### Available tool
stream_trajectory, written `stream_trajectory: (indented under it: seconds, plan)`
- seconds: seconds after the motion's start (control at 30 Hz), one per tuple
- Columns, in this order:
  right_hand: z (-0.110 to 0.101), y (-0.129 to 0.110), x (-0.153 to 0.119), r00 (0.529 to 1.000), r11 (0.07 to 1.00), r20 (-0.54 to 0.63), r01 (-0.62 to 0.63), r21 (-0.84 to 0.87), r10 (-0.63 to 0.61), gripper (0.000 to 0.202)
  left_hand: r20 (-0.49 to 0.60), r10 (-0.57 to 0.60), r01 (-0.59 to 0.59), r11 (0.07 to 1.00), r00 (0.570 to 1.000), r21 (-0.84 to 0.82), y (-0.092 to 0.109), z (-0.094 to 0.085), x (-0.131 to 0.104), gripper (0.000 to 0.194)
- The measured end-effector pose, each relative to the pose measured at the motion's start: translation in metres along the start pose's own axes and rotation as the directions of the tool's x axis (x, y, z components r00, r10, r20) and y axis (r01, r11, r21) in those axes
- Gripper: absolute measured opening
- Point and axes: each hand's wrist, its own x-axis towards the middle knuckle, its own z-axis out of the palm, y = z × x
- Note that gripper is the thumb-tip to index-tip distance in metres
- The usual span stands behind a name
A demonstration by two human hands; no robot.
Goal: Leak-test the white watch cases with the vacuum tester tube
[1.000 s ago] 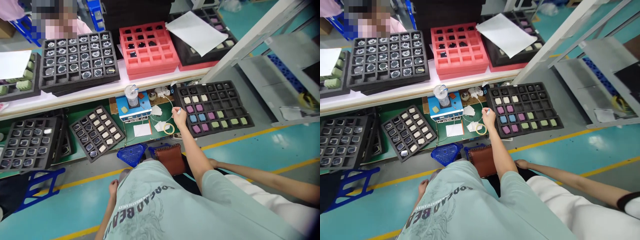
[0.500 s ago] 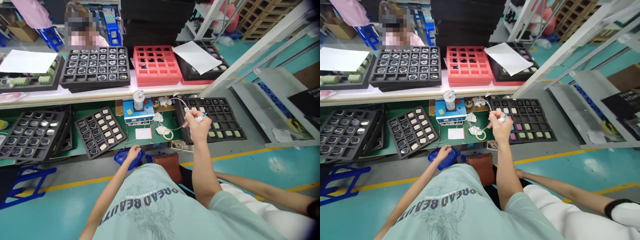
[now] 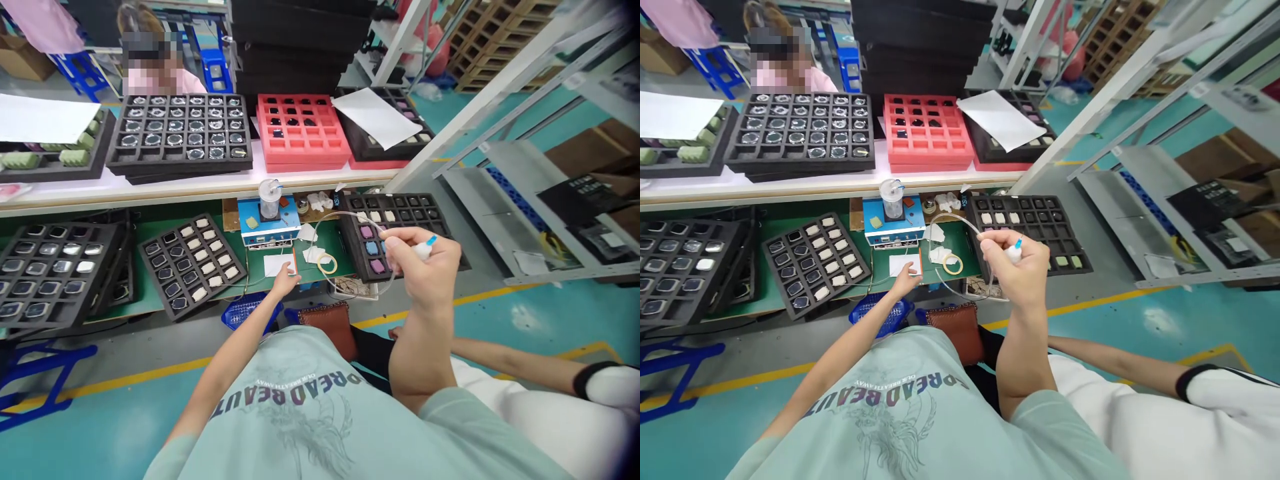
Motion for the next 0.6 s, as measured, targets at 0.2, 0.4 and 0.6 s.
stream_trajectory:
  seconds: [0.2,0.4,0.6]
  plan:
    - [-0.007,-0.012,-0.001,0.999,0.999,0.0,0.053,0.009,-0.053,0.017,0.093,0.097,-0.102,0.994,0.991,0.046,0.028,0.017,0.008,0.084]
    - [-0.008,-0.019,0.001,0.993,0.991,-0.058,0.108,0.08,-0.104,0.015,0.083,0.145,-0.146,0.989,0.986,-0.002,0.031,0.018,0.007,0.039]
    - [-0.004,-0.011,0.014,0.995,0.983,-0.039,0.096,0.157,-0.091,0.019,0.097,0.175,-0.15,0.964,0.98,-0.22,0.043,-0.002,-0.01,0.065]
